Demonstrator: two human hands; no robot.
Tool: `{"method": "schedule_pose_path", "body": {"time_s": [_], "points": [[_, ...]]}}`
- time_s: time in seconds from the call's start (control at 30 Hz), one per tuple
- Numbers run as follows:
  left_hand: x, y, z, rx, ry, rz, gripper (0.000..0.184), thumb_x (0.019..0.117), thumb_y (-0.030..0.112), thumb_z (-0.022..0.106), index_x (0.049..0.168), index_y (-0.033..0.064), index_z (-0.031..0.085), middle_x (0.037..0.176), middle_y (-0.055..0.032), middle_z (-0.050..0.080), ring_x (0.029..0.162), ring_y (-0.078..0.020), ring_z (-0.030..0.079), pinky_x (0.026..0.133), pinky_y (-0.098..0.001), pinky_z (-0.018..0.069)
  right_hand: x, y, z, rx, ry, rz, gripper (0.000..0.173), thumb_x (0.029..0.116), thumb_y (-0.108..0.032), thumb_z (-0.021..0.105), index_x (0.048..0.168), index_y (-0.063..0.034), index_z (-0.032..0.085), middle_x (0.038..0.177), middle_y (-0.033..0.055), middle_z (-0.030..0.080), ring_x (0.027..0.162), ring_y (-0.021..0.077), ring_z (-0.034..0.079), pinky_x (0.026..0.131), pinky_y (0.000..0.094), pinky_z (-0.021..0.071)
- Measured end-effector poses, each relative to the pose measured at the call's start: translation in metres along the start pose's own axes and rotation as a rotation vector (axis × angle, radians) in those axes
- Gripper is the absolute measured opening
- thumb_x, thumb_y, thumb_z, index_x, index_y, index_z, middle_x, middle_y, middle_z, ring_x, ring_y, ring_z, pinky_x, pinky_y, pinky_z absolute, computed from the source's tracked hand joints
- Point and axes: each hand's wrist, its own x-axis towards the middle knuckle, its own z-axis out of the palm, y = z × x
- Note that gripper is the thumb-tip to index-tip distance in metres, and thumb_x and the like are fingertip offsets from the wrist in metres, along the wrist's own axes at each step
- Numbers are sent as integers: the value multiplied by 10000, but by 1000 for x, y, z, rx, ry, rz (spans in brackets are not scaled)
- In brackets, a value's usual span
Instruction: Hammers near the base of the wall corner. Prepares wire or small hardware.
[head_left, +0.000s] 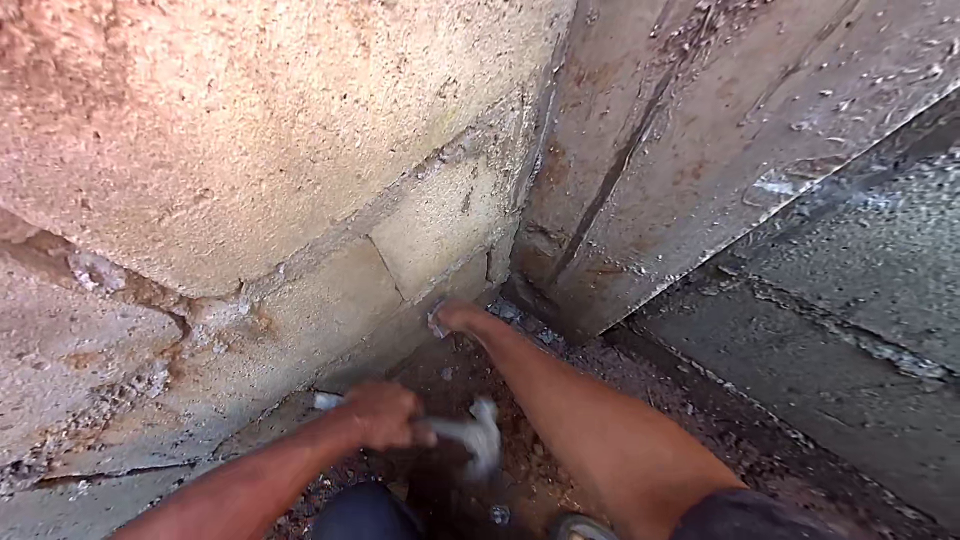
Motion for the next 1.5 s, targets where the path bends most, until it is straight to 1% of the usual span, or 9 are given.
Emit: {"method": "schedule_pose_path", "body": {"time_s": [0.1, 0.27, 0.43, 0.63, 0.83, 0.97, 1.17, 1.3, 1.5], "points": [[9, -11, 8, -94, 165, -202, 592, 1001, 656, 478, 1101, 123, 713, 965, -153, 711, 953, -362, 697, 830, -623, 544, -9, -2, 5, 14, 21, 26, 268, 1070, -183, 517, 1162, 27, 656, 1017, 131, 672, 850, 180, 633, 815, 383, 527], [-12, 31, 16, 62, -58, 124, 623, 1010, 660, 457, 1111, 88, 680, 927, -177, 690, 923, -396, 682, 795, -643, 521, -5, -3, 2, 8, 8, -3, 258, 1066, -132, 505, 1180, 56, 640, 1069, 160, 676, 912, 204, 655, 865, 392, 535], [12, -8, 4, -74, 197, -211, 612, 996, 668, 481, 1078, 107, 713, 960, -162, 713, 956, -371, 699, 826, -629, 543, -5, -1, 6, 21, 30, -21, 264, 1075, -139, 465, 1164, 53, 623, 1008, 149, 639, 838, 193, 611, 802, 389, 520], [-8, 24, 6, 34, -49, 56, 596, 1006, 641, 497, 1129, 91, 694, 980, -185, 700, 970, -401, 681, 834, -659, 516, 3, -3, 1, -21, -4, -25, 272, 1078, -137, 471, 1169, 55, 642, 1063, 164, 660, 905, 204, 638, 863, 395, 525], [9, -11, 8, -182, 198, -251, 587, 1003, 657, 485, 1131, 125, 698, 945, -148, 705, 926, -351, 696, 830, -612, 544, -6, -2, 2, 81, 36, -8, 259, 1069, -153, 506, 1170, 44, 640, 1013, 138, 663, 851, 182, 627, 815, 381, 527], [1, 9, 21, -108, 51, -132, 607, 1011, 658, 459, 1149, 109, 678, 992, -165, 700, 978, -366, 684, 857, -622, 527, -29, -9, -9, 289, -9, 119, 293, 1081, -162, 467, 1301, -12, 591, 1199, 141, 686, 1029, 209, 654, 896, 417, 504], [-2, 6, 33, -66, 7, -188, 618, 1025, 654, 421, 1168, 106, 669, 1034, -160, 700, 1029, -352, 679, 894, -596, 521, -30, -11, -9, 374, 35, 160, 278, 1064, -116, 441, 1252, -42, 632, 1076, 116, 722, 894, 186, 681, 801, 364, 534], [-17, 4, 25, -75, 30, -195, 613, 1026, 651, 423, 1176, 106, 661, 1027, -166, 697, 1022, -360, 678, 895, -597, 521, -28, -9, -7, 407, 48, 137, 282, 1056, -125, 463, 1270, -24, 616, 1118, 132, 714, 939, 205, 679, 851, 397, 531], [-19, 17, 15, 82, -69, 53, 584, 1021, 635, 462, 1135, 103, 675, 963, -161, 695, 961, -371, 680, 852, -621, 519, -30, -14, -11, 471, 63, 153, 314, 1050, -102, 440, 1329, 9, 532, 1164, 171, 697, 925, 203, 699, 816, 363, 559]]}}
